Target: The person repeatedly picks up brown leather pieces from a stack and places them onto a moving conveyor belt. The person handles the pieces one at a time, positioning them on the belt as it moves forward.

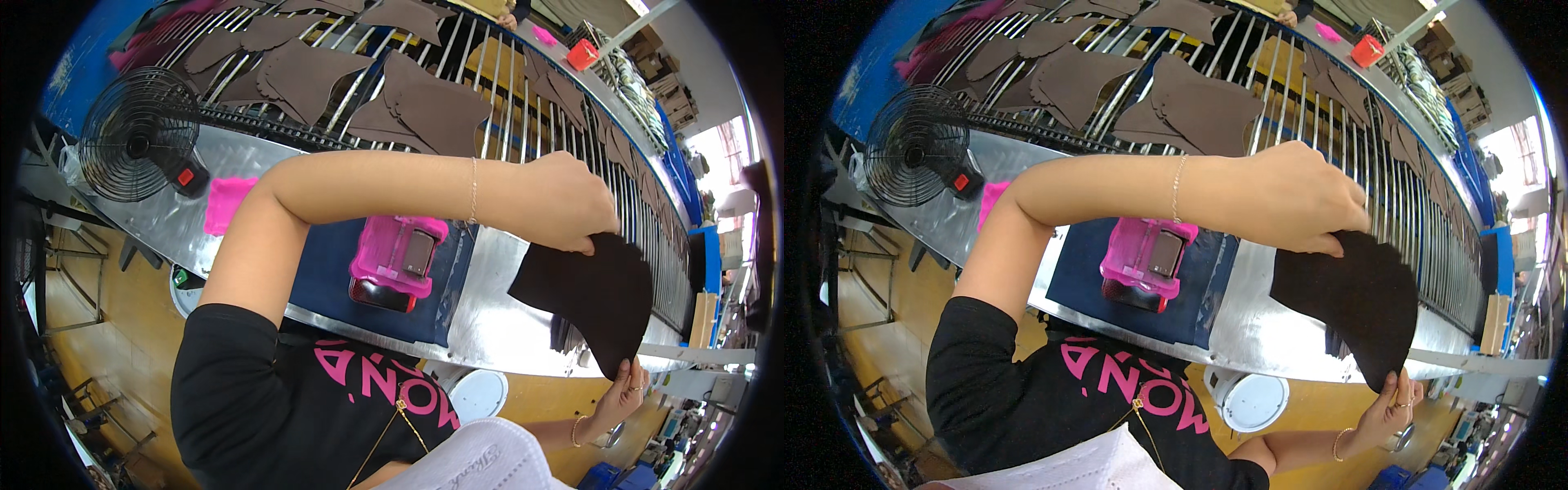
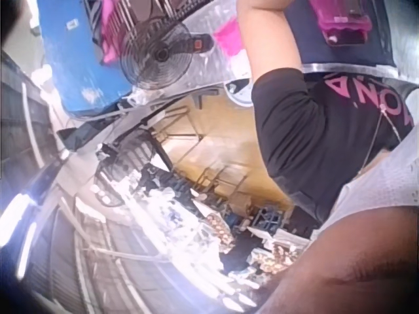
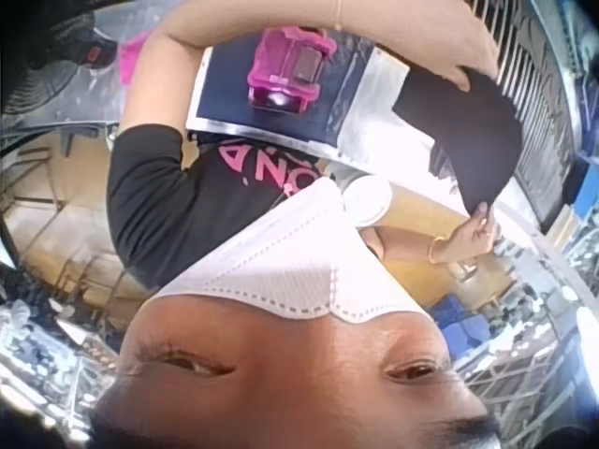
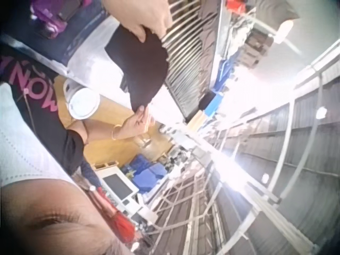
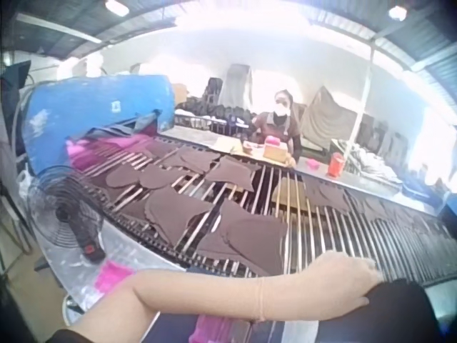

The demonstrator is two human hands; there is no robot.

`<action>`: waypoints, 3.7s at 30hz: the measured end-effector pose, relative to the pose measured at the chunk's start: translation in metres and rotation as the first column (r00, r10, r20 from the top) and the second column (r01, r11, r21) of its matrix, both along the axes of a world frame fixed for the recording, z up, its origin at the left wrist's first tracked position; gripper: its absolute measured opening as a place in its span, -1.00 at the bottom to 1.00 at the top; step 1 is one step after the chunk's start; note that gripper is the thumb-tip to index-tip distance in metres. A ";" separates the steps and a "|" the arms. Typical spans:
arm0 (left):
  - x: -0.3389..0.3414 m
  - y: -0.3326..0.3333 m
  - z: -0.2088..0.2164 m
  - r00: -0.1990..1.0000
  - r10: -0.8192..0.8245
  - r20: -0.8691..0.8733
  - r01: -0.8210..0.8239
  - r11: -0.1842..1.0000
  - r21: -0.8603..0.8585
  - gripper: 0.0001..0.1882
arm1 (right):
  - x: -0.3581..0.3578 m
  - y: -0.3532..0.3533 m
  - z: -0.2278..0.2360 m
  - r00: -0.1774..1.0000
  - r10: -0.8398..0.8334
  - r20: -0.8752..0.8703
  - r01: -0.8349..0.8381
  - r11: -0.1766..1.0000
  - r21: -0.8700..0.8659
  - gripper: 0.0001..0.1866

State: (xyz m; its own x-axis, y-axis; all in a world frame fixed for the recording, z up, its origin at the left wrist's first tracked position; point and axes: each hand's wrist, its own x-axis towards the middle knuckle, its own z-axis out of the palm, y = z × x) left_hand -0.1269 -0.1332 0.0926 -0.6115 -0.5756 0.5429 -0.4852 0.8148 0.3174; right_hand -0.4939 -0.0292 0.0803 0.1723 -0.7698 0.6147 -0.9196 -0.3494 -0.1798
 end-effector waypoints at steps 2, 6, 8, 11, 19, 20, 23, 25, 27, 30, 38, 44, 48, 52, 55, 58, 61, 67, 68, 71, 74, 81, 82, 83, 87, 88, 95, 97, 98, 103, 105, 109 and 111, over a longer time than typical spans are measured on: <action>0.002 -0.006 0.002 0.996 0.020 0.083 -0.023 0.999 0.036 -0.75 | 0.007 -0.006 0.005 0.993 -0.004 -0.121 0.000 1.000 -0.031 -0.84; 0.012 -0.023 -0.022 0.998 0.028 0.058 -0.034 0.993 0.111 -0.76 | 0.040 -0.034 0.007 0.977 0.072 -0.201 -0.077 0.997 -0.018 -0.84; 0.023 -0.041 -0.042 0.998 0.036 -0.050 -0.024 0.974 0.226 -0.79 | 0.055 -0.048 0.007 0.977 0.028 -0.211 -0.033 0.999 -0.017 -0.84; 0.056 -0.050 -0.053 0.943 0.227 -0.244 -0.022 0.772 0.636 -0.82 | 0.071 -0.057 0.020 0.983 -0.075 -0.169 0.040 0.979 -0.198 -0.75; 0.194 -0.101 -0.162 0.145 0.669 -0.729 0.054 0.730 0.681 -0.45 | 0.060 -0.066 -0.009 0.989 -0.147 -0.021 0.144 0.984 -0.103 -0.82; 0.213 -0.105 -0.175 0.045 0.685 -0.728 0.009 0.728 0.686 -0.41 | 0.062 -0.072 -0.019 0.992 -0.120 -0.047 0.117 0.991 -0.057 -0.82; 0.246 -0.134 -0.214 -0.225 0.682 -0.696 0.006 0.715 0.699 -0.39 | 0.075 -0.068 -0.023 0.986 -0.157 -0.053 0.161 0.984 0.080 -0.83; 0.268 -0.150 -0.236 -0.349 0.661 -0.665 0.002 0.710 0.704 -0.43 | 0.074 -0.068 -0.026 0.987 -0.154 -0.040 0.159 0.974 0.159 -0.83; 0.287 -0.165 -0.257 -0.438 0.640 -0.631 -0.008 0.699 0.715 -0.44 | 0.070 -0.068 -0.030 0.985 -0.156 -0.067 0.165 0.976 0.144 -0.83; 0.303 -0.180 -0.277 -0.492 0.649 -0.580 -0.006 0.664 0.747 -0.41 | 0.063 -0.064 -0.033 0.977 -0.186 -0.105 0.200 0.970 0.140 -0.80; 0.307 -0.195 -0.284 -0.491 0.687 -0.536 -0.017 0.608 0.794 -0.54 | 0.067 -0.058 -0.039 0.968 -0.211 -0.137 0.236 0.952 0.195 -0.82; 0.289 -0.173 -0.265 -0.390 0.800 -0.456 -0.100 0.455 0.885 -0.76 | 0.040 -0.052 -0.053 0.956 -0.286 -0.059 0.292 0.932 0.216 -0.80; 0.308 -0.141 -0.238 -0.097 0.804 -0.587 0.105 0.595 0.797 -0.84 | -0.016 -0.077 -0.097 0.896 -0.351 0.271 0.268 0.916 0.299 -0.79; 0.267 -0.106 -0.194 0.097 0.782 -0.615 0.063 0.612 0.788 -0.74 | -0.134 -0.102 -0.186 0.773 -0.583 0.249 0.527 0.809 0.259 -0.72; 0.248 -0.062 -0.165 0.306 0.750 -0.586 0.087 0.591 0.802 -0.83 | -0.161 -0.104 -0.223 0.680 -0.708 0.189 0.627 0.695 0.351 -0.64; 0.226 -0.026 -0.151 0.361 0.755 -0.548 0.088 0.557 0.826 -0.72 | -0.157 -0.110 -0.237 0.578 -0.816 -0.005 0.719 0.507 0.475 -0.52; 0.213 0.006 -0.147 0.316 0.804 -0.504 0.019 0.525 0.851 -0.67 | -0.107 -0.111 -0.226 0.453 -0.888 -0.076 0.821 0.382 0.425 -0.48; 0.204 0.037 -0.155 0.328 0.817 -0.474 -0.016 0.507 0.862 -0.67 | -0.096 -0.109 -0.216 0.458 -0.875 -0.157 0.877 0.417 0.238 -0.54; 0.201 0.041 -0.155 0.335 0.820 -0.465 -0.036 0.504 0.863 -0.67 | -0.095 -0.110 -0.214 0.477 -0.862 -0.169 0.876 0.451 0.171 -0.56; 0.189 0.047 -0.148 0.423 0.774 -0.471 -0.043 0.537 0.843 -0.73 | -0.094 -0.115 -0.193 0.602 -0.798 -0.027 0.724 0.531 0.440 -0.69; 0.172 0.049 -0.134 0.575 0.719 -0.390 -0.119 0.545 0.830 -0.79 | -0.073 -0.104 -0.158 0.766 -0.625 -0.151 0.640 0.762 0.098 -0.69; 0.117 0.049 -0.118 0.602 0.582 -0.547 -0.139 0.751 0.646 -0.76 | 0.088 -0.066 -0.055 0.720 0.061 0.691 -0.105 0.994 0.021 -0.69; 0.108 0.045 -0.123 0.588 0.538 -0.604 -0.192 0.818 0.542 -0.77 | 0.107 -0.064 -0.058 0.583 0.159 0.797 -0.261 0.965 -0.002 -0.67; 0.111 0.048 -0.122 0.568 0.548 -0.614 -0.173 0.809 0.561 -0.78 | 0.126 -0.061 -0.062 0.522 0.189 0.832 -0.338 0.941 -0.002 -0.64; 0.151 0.079 -0.087 0.542 0.659 -0.521 0.041 0.599 0.800 -0.85 | 0.202 -0.041 -0.067 0.230 0.279 0.932 -0.678 0.733 -0.052 -0.75; 0.163 0.087 -0.083 0.493 0.663 -0.563 -0.031 0.661 0.750 -0.85 | 0.209 -0.042 -0.073 0.237 0.280 0.930 -0.714 0.699 -0.029 -0.81; 0.227 0.159 -0.055 0.473 0.710 -0.522 -0.426 0.703 0.569 -0.78 | 0.261 -0.049 -0.114 0.548 0.584 0.599 -0.766 0.638 0.078 -0.80; 0.233 0.169 -0.055 0.447 0.738 -0.506 -0.456 0.675 0.580 -0.77 | 0.265 -0.050 -0.119 0.567 0.631 0.529 -0.780 0.617 0.099 -0.82; 0.235 0.172 -0.055 0.437 0.749 -0.497 -0.468 0.662 0.585 -0.76 | 0.266 -0.050 -0.121 0.576 0.652 0.493 -0.784 0.611 0.109 -0.83; 0.229 0.176 -0.073 0.531 0.794 -0.295 -0.501 0.575 0.647 -0.82 | 0.246 -0.046 -0.122 0.642 0.658 0.394 -0.743 0.660 0.109 -0.77; 0.220 0.172 -0.084 0.612 0.757 -0.229 -0.487 0.588 0.645 -0.87 | 0.227 -0.047 -0.127 0.669 0.661 0.341 -0.725 0.681 0.101 -0.74; 0.182 0.143 -0.095 0.772 0.630 -0.084 -0.435 0.621 0.652 -0.91 | 0.189 -0.041 -0.131 0.768 0.555 0.319 -0.624 0.760 0.181 -0.70; 0.164 0.128 -0.097 0.820 0.572 0.009 -0.444 0.626 0.641 -0.90 | 0.170 -0.035 -0.142 0.811 0.491 0.320 -0.565 0.799 0.206 -0.72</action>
